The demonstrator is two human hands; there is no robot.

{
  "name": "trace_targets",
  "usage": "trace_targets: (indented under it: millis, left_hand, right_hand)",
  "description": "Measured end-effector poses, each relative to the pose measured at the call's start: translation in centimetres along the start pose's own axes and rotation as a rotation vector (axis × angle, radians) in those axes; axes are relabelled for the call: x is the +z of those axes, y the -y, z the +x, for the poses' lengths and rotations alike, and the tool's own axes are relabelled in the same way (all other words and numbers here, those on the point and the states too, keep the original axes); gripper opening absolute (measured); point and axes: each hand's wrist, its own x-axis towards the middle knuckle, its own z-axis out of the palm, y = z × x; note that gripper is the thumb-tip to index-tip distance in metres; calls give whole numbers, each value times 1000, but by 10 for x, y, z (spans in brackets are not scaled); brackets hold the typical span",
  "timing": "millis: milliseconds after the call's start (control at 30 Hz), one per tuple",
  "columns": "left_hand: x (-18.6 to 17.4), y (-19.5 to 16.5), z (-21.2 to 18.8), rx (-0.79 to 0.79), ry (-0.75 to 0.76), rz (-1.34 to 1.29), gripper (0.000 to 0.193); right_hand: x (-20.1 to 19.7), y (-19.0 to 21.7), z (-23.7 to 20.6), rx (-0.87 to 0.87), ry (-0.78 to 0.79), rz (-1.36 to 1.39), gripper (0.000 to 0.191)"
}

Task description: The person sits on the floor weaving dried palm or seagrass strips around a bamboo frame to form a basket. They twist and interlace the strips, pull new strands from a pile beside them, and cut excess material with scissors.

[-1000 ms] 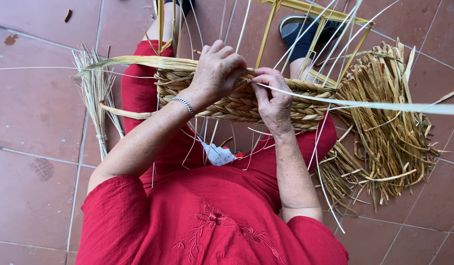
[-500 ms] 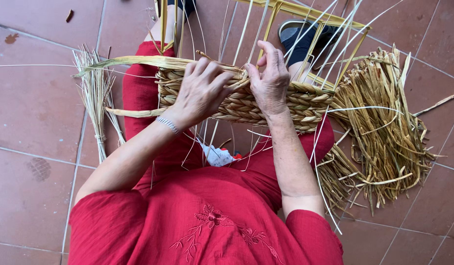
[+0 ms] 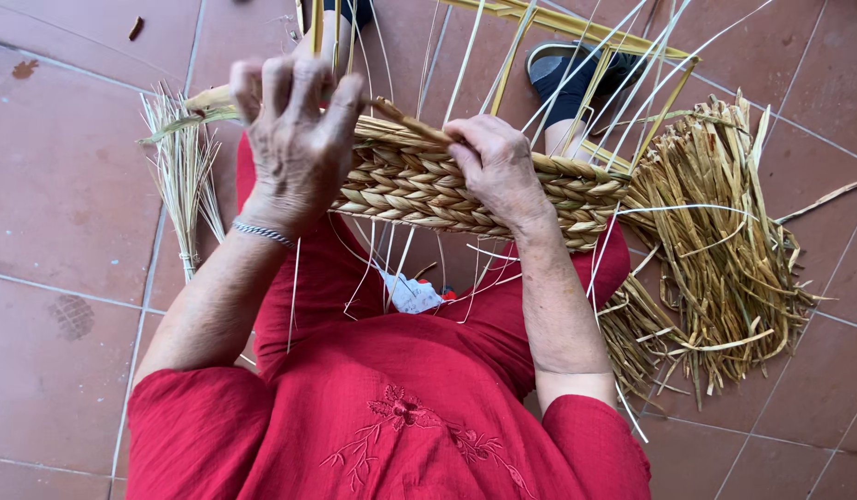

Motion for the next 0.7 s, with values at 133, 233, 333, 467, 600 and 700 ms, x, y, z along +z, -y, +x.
trace_targets:
  millis: [133, 233, 333, 467, 600, 700]
  left_hand:
    - [16, -25, -4, 257, -15, -277, 43]
    - [52, -42, 7, 196, 231, -448, 32]
    - [99, -48, 34, -54, 454, -433, 20]
    - [137, -49, 56, -174, 460, -518, 14]
    - [123, -43, 44, -512, 334, -1014, 17]
    - [94, -37, 31, -1107, 298, -1708, 27]
  right_hand:
    - [11, -6, 5, 106, -58, 6, 9]
    - [10, -12, 3, 189, -38, 88, 8]
    - [9, -15, 0, 181, -52, 133, 10]
    - [12, -14, -1, 189, -98, 165, 9]
    - [15, -14, -1, 246, -127, 195, 9]
    - [20, -13, 1, 194, -191, 143, 10]
